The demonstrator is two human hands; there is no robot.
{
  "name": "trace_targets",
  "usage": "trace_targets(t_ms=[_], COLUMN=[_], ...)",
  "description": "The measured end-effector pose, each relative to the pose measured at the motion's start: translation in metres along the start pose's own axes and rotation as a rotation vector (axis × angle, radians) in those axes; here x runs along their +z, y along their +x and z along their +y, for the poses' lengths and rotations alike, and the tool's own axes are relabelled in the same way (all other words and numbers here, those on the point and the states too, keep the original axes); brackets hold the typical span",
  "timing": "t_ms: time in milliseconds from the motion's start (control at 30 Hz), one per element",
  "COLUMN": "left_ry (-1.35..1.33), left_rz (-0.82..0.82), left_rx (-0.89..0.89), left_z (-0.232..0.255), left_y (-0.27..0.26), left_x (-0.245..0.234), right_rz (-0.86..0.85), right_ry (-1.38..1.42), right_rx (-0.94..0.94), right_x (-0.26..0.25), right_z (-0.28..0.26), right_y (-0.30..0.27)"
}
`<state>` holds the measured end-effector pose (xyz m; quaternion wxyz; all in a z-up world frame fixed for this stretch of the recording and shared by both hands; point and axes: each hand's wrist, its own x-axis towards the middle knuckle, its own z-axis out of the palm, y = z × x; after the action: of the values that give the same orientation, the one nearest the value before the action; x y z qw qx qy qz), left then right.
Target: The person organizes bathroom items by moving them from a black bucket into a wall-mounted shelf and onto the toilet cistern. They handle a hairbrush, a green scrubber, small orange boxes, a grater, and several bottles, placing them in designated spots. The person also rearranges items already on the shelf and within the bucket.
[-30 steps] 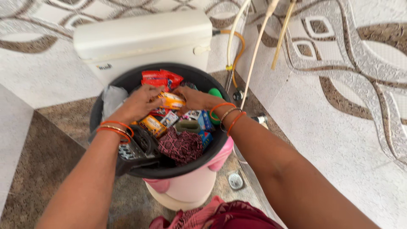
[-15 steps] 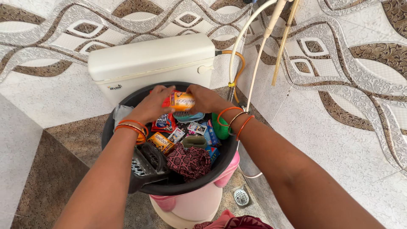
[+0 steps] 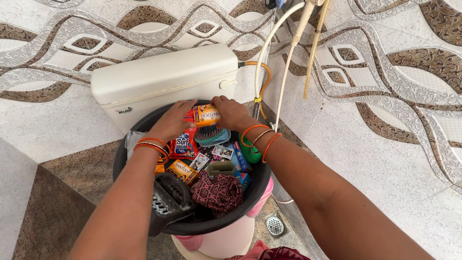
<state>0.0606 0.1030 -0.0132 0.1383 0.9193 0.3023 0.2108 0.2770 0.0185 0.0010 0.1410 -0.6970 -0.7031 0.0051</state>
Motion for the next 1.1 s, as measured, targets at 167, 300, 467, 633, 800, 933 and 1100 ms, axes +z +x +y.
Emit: trace_targets(t_ms=[167, 300, 467, 633, 800, 933, 1100], left_ry=[-0.055, 0.069, 0.183, 0.223, 0.244, 0.283, 0.315], left_rz=[-0.220, -0.252, -0.307, -0.441, -0.494, -0.499, -0.573], left_rx=[-0.104, -0.141, -0.212, -0.227, -0.199, -0.203, -0.283], left_z=[0.012, -0.004, -0.029, -0.029, -0.037, -0.049, -0.058], left_y=[0.008, 0.004, -0.006, -0.015, -0.014, -0.016, -0.023], left_x=[0.002, 0.023, 0.043, 0.053, 0.070, 0.080, 0.084], right_rz=[0.001, 0.023, -0.034, -0.319, -0.671, -0.558, -0.402], right_ry=[0.013, 0.131, 0.250, 0.127, -0.149, -0.172, -0.185], right_rx=[-0.082, -0.140, -0.151, 0.055, 0.057, 0.080, 0.036], right_x=[0.018, 0.051, 0.097, 0.139, 0.157, 0.170, 0.192], right_z=[0.000, -0.009, -0.009, 0.015, 0.032, 0.034, 0.041], right_y=[0.013, 0.016, 0.023, 0.033, 0.007, -0.031, -0.036])
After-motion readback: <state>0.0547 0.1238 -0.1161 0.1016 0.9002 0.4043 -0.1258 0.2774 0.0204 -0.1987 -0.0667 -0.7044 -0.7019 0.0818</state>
